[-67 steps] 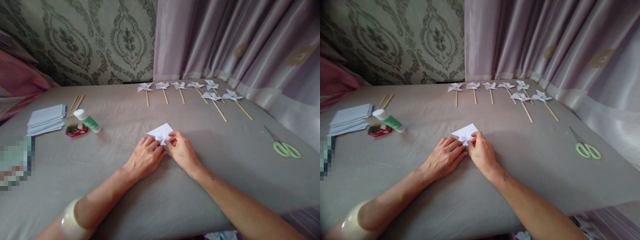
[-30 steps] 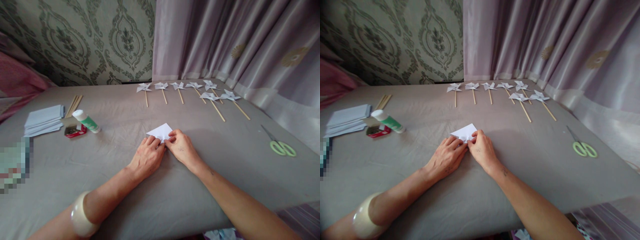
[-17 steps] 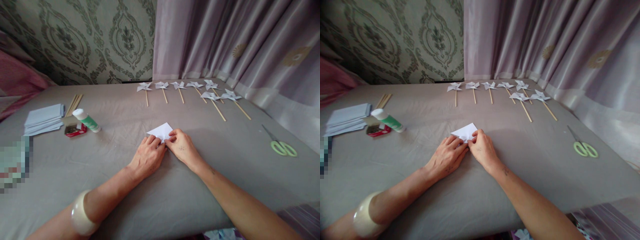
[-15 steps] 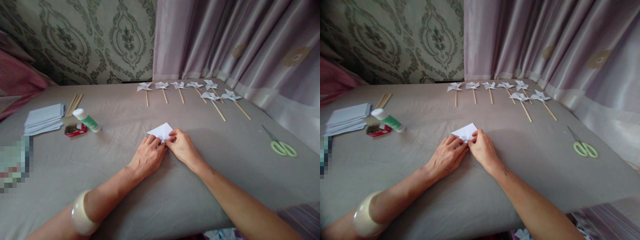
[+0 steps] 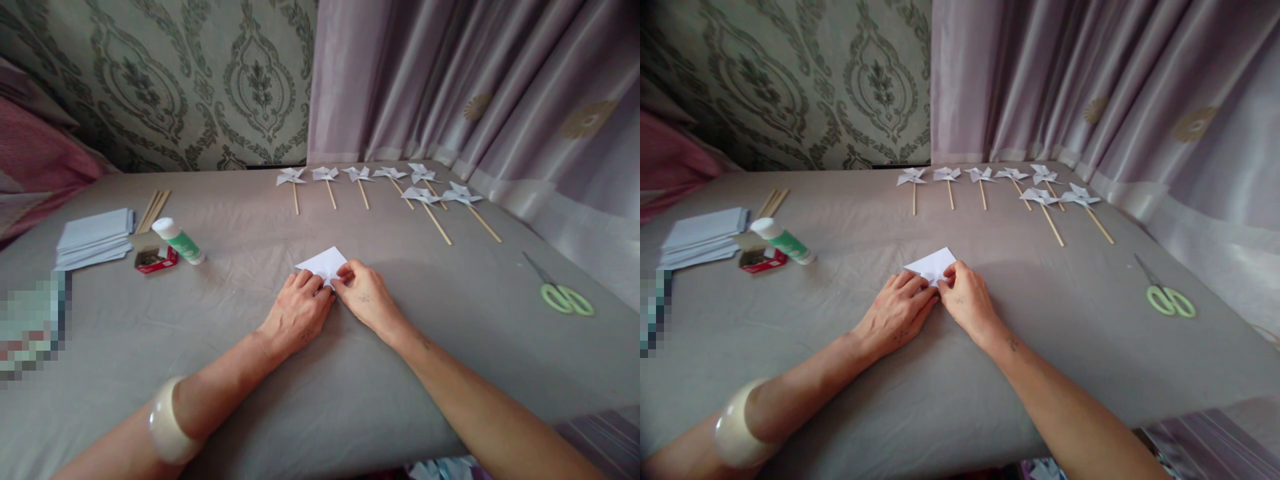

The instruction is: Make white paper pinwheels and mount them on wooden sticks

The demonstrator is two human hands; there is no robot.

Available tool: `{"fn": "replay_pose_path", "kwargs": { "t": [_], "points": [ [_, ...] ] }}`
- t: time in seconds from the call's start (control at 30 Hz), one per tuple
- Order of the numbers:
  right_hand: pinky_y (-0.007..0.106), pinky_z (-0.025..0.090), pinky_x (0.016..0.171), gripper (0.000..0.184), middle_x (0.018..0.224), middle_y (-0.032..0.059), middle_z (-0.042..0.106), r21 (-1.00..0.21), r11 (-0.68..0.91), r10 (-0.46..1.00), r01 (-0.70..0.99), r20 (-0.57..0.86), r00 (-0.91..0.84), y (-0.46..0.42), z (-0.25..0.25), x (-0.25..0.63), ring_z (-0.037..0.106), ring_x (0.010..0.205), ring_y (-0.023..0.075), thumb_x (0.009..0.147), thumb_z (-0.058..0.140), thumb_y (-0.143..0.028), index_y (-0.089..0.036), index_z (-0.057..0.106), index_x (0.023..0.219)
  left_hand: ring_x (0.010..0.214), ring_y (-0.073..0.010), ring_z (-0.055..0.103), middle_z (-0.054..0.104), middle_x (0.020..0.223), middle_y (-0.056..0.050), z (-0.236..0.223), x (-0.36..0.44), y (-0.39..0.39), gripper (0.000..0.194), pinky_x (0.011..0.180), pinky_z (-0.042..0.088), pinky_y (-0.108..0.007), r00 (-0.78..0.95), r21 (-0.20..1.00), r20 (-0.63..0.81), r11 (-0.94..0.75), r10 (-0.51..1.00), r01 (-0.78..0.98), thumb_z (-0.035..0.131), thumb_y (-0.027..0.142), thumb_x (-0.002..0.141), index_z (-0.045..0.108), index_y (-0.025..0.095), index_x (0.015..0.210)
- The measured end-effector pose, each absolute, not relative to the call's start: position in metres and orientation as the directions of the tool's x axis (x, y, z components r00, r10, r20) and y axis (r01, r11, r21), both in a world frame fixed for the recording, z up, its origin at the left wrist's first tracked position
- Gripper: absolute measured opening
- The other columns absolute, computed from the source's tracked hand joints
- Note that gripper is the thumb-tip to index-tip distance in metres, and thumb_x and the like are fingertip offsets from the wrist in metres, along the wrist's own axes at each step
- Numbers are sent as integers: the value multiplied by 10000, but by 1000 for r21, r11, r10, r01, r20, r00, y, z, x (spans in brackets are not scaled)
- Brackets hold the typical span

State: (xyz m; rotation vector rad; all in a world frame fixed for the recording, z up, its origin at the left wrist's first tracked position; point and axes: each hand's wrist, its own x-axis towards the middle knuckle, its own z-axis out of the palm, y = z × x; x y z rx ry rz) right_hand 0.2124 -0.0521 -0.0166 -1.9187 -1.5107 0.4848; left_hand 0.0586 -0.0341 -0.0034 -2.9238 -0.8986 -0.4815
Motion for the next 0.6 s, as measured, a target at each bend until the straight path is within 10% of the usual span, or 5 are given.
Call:
{"fn": "replay_pose_path", "kwargs": {
  "t": [0.6],
  "points": [
    [259, 387, 637, 282, 958, 50, 635, -288, 46, 993, 957, 118, -12, -71, 3, 211, 602, 790, 158, 858, 450, -184, -230, 684, 1008, 845, -226, 505, 617, 846, -79, -2, 59, -35, 265, 717, 389, -359, 786, 41, 275, -824, 553, 566, 406, 257, 930, 641, 151, 869]
  ]
}}
